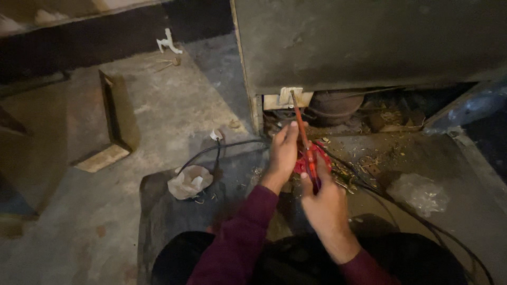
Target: The person sits on the floor and uses a red-handled screwdriver to remove screws from a small white electrical box mounted on a wall. The person then opens the box to reveal internal wiring and continues to adjust components inside.
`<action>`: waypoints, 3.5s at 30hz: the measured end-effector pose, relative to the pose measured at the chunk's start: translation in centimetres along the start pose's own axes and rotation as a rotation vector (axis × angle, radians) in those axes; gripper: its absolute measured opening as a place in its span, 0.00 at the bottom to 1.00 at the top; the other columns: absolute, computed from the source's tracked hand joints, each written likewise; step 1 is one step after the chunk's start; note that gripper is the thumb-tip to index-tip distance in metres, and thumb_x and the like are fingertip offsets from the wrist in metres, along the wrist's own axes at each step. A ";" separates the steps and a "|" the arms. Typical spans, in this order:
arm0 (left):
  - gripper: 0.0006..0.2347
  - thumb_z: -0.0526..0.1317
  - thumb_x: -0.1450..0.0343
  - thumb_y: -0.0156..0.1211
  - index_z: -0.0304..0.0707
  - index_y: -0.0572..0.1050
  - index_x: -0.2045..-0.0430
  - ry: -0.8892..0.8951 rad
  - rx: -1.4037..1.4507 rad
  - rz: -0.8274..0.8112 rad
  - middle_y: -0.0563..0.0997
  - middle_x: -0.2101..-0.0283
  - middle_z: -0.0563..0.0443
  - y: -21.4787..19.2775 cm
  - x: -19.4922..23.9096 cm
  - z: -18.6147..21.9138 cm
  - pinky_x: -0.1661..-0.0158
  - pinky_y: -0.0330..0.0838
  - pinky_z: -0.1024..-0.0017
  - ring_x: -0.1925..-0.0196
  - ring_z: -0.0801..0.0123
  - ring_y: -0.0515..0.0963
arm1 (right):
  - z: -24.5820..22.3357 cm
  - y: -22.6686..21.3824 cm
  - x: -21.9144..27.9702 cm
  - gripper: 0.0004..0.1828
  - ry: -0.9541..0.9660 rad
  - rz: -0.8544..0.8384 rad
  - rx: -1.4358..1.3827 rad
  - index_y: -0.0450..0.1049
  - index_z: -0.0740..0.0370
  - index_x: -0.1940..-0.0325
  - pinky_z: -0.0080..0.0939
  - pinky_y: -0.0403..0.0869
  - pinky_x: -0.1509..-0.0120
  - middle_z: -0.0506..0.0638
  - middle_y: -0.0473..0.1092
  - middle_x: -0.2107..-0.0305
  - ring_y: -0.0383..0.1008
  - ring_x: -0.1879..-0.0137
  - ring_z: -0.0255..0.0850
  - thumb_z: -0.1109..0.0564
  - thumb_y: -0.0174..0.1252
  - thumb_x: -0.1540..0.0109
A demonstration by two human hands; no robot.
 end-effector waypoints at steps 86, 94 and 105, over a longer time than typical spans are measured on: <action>0.10 0.48 0.28 0.57 0.51 0.83 0.59 0.016 -1.328 -0.349 0.84 0.55 0.52 -7.0 7.2 -2.2 0.44 0.62 0.56 0.49 0.62 0.78 | 16.4 3.3 -6.6 0.23 -0.085 -0.546 0.001 0.72 0.38 0.34 0.48 0.71 0.34 0.45 0.75 0.43 0.74 0.39 0.40 0.45 0.54 0.35; 0.08 0.46 0.27 0.55 0.50 0.83 0.65 0.028 -1.377 -0.417 0.81 0.63 0.54 -6.2 7.3 -1.3 0.48 0.60 0.62 0.55 0.66 0.73 | 15.7 2.7 -6.4 0.25 -0.196 -0.508 -0.094 0.74 0.43 0.36 0.47 0.71 0.33 0.47 0.76 0.43 0.75 0.39 0.41 0.50 0.61 0.38; 0.10 0.47 0.27 0.56 0.48 0.84 0.65 0.209 -1.497 -0.444 0.79 0.56 0.57 -3.7 7.9 0.3 0.48 0.59 0.58 0.47 0.68 0.73 | 14.8 2.8 -5.1 0.23 -0.181 -0.477 -0.288 0.76 0.50 0.38 0.44 0.75 0.37 0.50 0.79 0.48 0.78 0.44 0.42 0.56 0.62 0.38</action>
Point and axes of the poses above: each hand's wrist, its own x-axis away from the middle knuckle, its own y-axis out of the palm, z = x × y, the point moved 3 cm from there along -x, towards the middle knuckle
